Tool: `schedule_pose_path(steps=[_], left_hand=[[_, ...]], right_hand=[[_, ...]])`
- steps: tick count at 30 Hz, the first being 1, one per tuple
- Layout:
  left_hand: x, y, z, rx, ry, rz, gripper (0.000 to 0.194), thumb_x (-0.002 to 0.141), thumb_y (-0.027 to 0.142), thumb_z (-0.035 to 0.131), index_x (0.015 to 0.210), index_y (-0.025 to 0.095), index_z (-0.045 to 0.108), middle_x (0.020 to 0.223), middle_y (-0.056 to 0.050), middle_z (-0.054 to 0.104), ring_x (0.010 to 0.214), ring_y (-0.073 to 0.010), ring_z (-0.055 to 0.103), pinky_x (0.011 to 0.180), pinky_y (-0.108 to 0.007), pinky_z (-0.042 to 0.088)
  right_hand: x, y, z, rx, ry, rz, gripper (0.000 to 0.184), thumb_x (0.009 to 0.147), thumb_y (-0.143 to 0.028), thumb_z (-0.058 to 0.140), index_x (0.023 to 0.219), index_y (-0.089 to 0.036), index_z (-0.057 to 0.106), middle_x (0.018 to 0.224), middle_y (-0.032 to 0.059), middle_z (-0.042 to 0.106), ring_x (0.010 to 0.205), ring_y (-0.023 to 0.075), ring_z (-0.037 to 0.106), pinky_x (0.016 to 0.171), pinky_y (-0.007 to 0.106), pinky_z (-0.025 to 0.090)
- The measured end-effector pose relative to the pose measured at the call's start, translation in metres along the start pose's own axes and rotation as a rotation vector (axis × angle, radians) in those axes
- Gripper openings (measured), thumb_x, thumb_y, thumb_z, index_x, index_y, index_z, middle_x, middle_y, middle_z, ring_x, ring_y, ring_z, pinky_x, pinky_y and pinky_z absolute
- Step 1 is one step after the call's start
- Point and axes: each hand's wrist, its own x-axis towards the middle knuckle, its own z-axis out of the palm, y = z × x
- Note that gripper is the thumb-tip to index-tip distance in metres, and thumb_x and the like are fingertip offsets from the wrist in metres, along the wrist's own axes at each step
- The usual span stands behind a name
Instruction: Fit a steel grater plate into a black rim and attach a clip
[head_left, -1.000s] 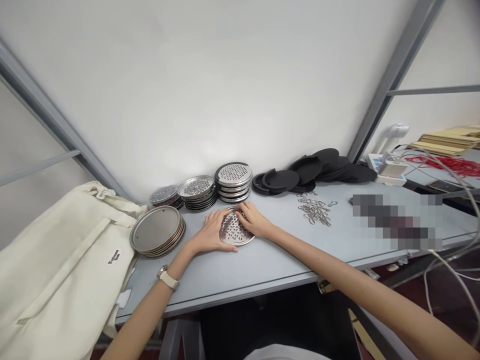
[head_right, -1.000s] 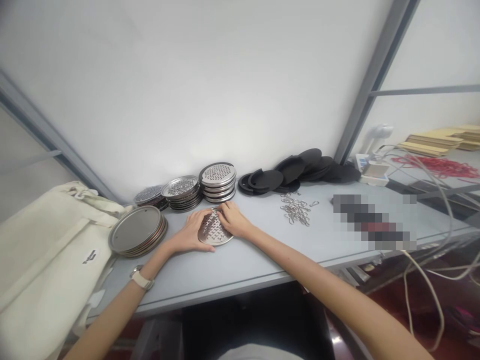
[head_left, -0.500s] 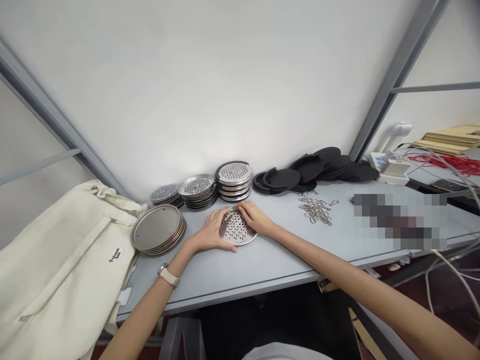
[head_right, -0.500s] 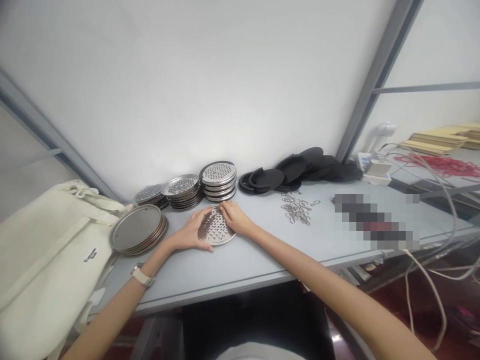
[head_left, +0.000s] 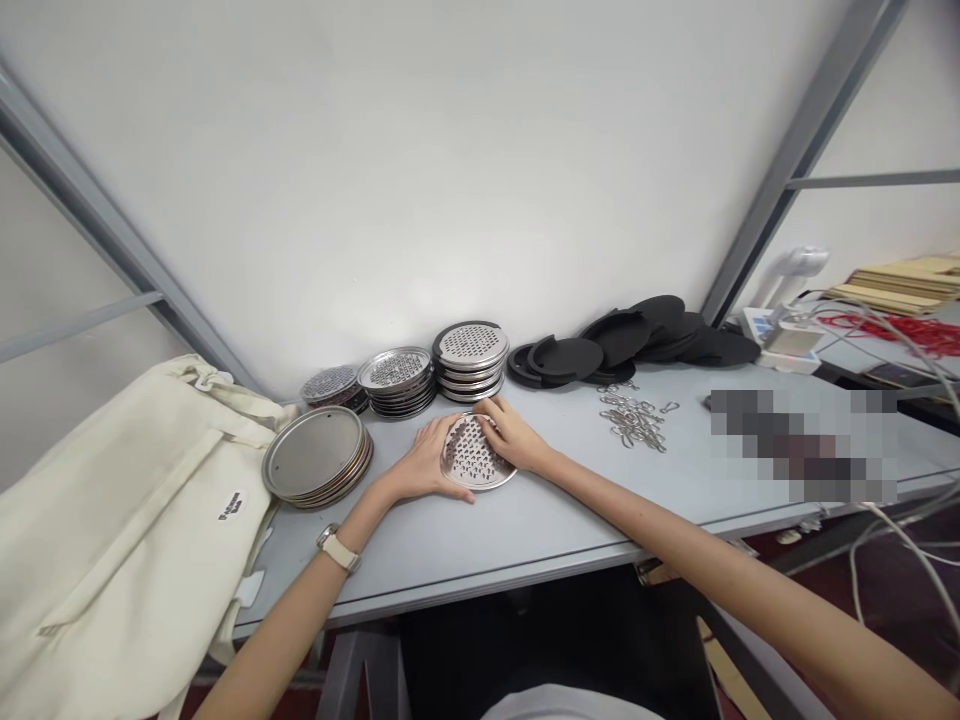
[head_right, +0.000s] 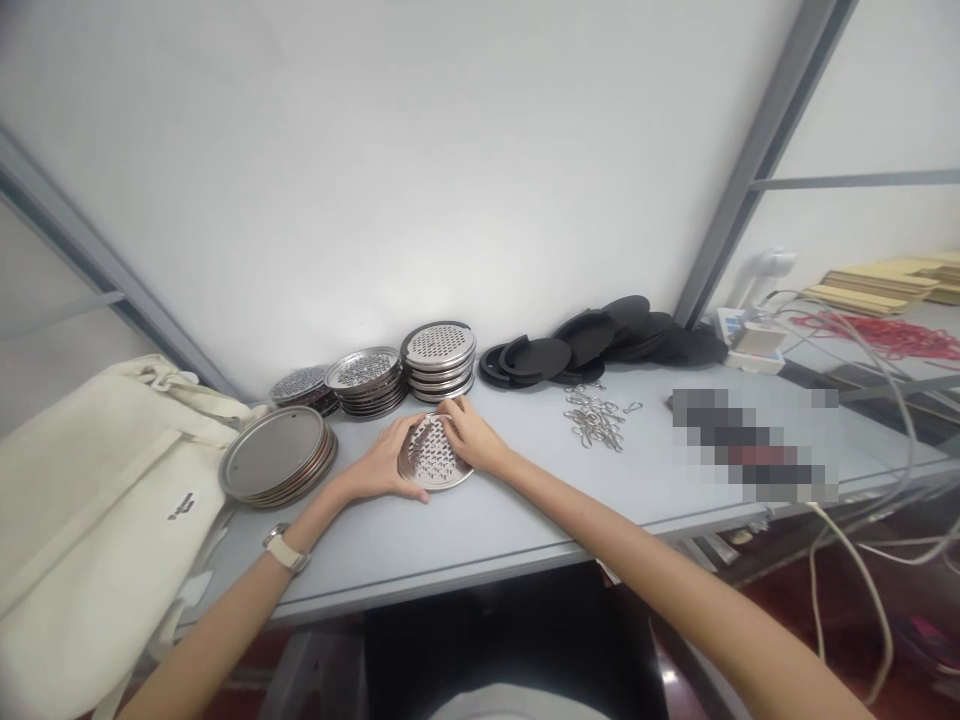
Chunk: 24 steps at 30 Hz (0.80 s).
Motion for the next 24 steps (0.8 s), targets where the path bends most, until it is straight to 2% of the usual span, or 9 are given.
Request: schedule_pose_path(steps=[7, 12, 18, 24], left_hand=[[-0.002, -0.002, 0.002, -0.009, -0.013, -0.047, 0.118, 0.044, 0.061, 0.079, 0.142, 0.024, 0.024, 0.127, -0.012, 0.039, 0.121, -0.0342, 0.037, 0.107, -0.052, 0.026], [-0.002, -0.008, 0.006, -0.012, -0.014, -0.031, 0.118, 0.045, 0.060, 0.080, 0.143, 0.024, 0.026, 0.126, -0.011, 0.036, 0.123, -0.0328, 0.034, 0.109, -0.050, 0.025], [-0.002, -0.011, 0.010, -0.001, -0.001, -0.057, 0.128, 0.042, 0.062, 0.080, 0.146, 0.023, 0.015, 0.121, -0.010, 0.037, 0.122, -0.0333, 0.034, 0.109, -0.051, 0.024], [-0.003, -0.005, 0.008, 0.010, 0.009, -0.038, 0.124, 0.044, 0.062, 0.079, 0.144, 0.024, 0.017, 0.127, -0.012, 0.037, 0.123, -0.0337, 0.034, 0.108, -0.052, 0.024]], right_hand=[[0.002, 0.000, -0.001, -0.048, 0.032, 0.075, 0.017, 0.093, -0.021, 0.038, 0.092, -0.019, 0.054, 0.087, 0.0042, 0.055, 0.081, 0.0164, 0.054, 0.077, 0.028, 0.042], [0.000, -0.002, -0.001, -0.080, 0.026, 0.111, 0.021, 0.092, -0.022, 0.040, 0.082, -0.017, 0.058, 0.084, 0.0055, 0.057, 0.077, 0.0161, 0.055, 0.074, 0.027, 0.041], [0.000, -0.002, -0.001, -0.070, 0.000, 0.122, 0.020, 0.089, -0.019, 0.043, 0.093, -0.016, 0.063, 0.093, 0.0073, 0.063, 0.083, 0.0164, 0.057, 0.078, 0.026, 0.041], [0.001, 0.001, -0.001, -0.043, -0.001, 0.140, 0.019, 0.087, -0.020, 0.043, 0.086, -0.017, 0.062, 0.089, 0.0071, 0.065, 0.083, 0.0177, 0.058, 0.078, 0.028, 0.042]])
